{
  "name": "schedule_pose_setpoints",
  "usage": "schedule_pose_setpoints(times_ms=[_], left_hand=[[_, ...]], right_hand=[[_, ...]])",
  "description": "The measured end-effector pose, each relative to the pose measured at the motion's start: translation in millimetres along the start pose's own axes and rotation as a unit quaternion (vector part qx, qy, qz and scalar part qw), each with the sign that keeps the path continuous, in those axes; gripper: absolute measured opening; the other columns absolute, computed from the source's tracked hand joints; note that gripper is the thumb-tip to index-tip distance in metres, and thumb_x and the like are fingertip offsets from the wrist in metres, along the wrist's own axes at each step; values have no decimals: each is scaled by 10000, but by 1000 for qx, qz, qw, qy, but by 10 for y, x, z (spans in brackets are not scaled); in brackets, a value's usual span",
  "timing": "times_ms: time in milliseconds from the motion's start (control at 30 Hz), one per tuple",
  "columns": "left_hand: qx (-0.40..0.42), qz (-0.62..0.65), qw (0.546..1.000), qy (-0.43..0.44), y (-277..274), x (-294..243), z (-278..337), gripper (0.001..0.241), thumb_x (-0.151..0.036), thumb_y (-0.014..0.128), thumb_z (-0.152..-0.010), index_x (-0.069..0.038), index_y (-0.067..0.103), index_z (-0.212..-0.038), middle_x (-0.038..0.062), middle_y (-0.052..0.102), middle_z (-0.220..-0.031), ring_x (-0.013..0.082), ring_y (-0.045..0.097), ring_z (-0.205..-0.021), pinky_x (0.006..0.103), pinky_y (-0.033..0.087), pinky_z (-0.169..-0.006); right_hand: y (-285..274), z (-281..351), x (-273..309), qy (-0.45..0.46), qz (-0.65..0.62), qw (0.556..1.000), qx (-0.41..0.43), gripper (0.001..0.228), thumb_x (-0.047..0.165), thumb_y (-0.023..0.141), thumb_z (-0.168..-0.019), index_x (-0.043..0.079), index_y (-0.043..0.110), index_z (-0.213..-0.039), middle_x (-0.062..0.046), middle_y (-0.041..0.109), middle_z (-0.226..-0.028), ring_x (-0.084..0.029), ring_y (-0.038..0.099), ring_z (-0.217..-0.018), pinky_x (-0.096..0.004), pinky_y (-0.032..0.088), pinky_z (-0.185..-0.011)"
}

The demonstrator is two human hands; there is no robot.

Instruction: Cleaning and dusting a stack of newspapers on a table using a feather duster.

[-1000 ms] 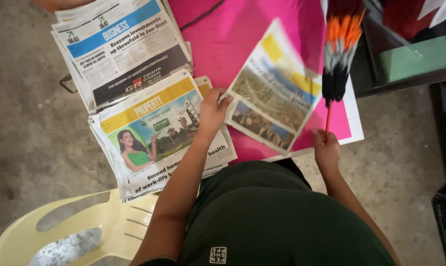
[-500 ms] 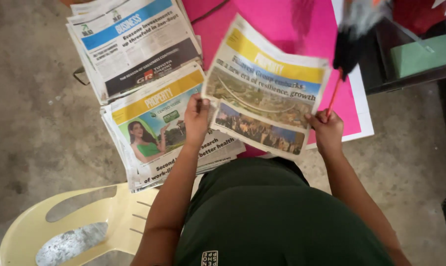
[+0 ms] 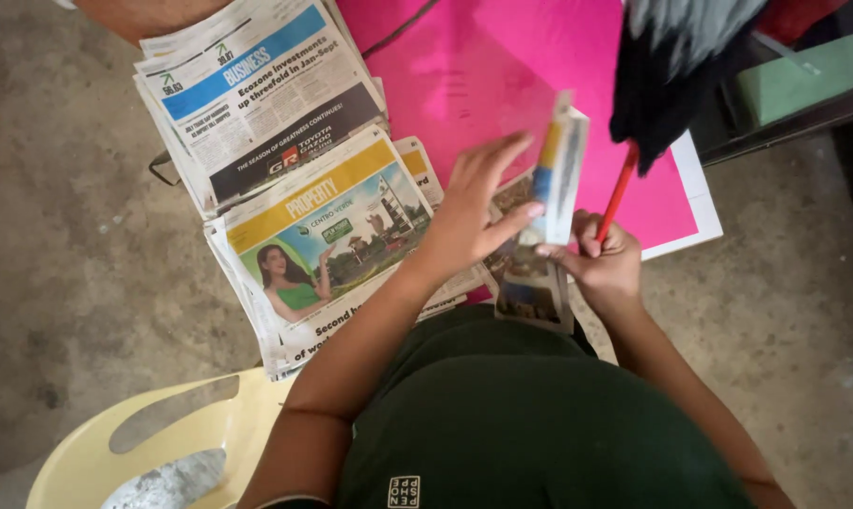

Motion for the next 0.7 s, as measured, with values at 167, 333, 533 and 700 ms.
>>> schedule_pose_setpoints(times_ms=[167,333,533,700], left_hand=[[-3,-18,1000,-25,-112,-261,-280,932,-340,852,-840,-85,318,-1560,222,538,-1414,353,564,-1285,519,478,-1107],[32,125,966,-223,42,27,-204,847,-127,752,-854,-112,277,-1554,180,663,-1205,240,735,-975,364,640,-829],[-122,93,975,-163,-241,186,-183,623,30,627,-964,-116,441,-1540,121,642,-1115,191,673,-895,290,612,-747],[-301,-56,947,-102,-788,89,-304,475,128,566,-1023,-111,611,-1430,89,660,-1219,186,583,-900,283,483,-753]], right_hand=[[50,94,372,-38,-39,998,43,566,-24,858,-791,170,329,-748,5,549,-771,-54,535,-735,-223,471,-624],[-80,127,196,-85,-9,996,19,601,-33,884,-798,140,309,-758,5,445,-754,-75,436,-733,-247,389,-667],[-544,113,196,-91,-70,988,-100,484,-37,746,-980,115,353,-741,-49,664,-971,-88,555,-861,-239,459,-772],[-1296,35,-45,-63,56,975,-207,478,-5,784,-1004,101,393,-749,-37,671,-920,-74,550,-840,-241,454,-739]])
Point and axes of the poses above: each hand's wrist, its own z-axis away from the middle knuckle, its own y-axis out of the palm, x = y × z, the point moved 8 cm from there along -z, towards the middle knuckle
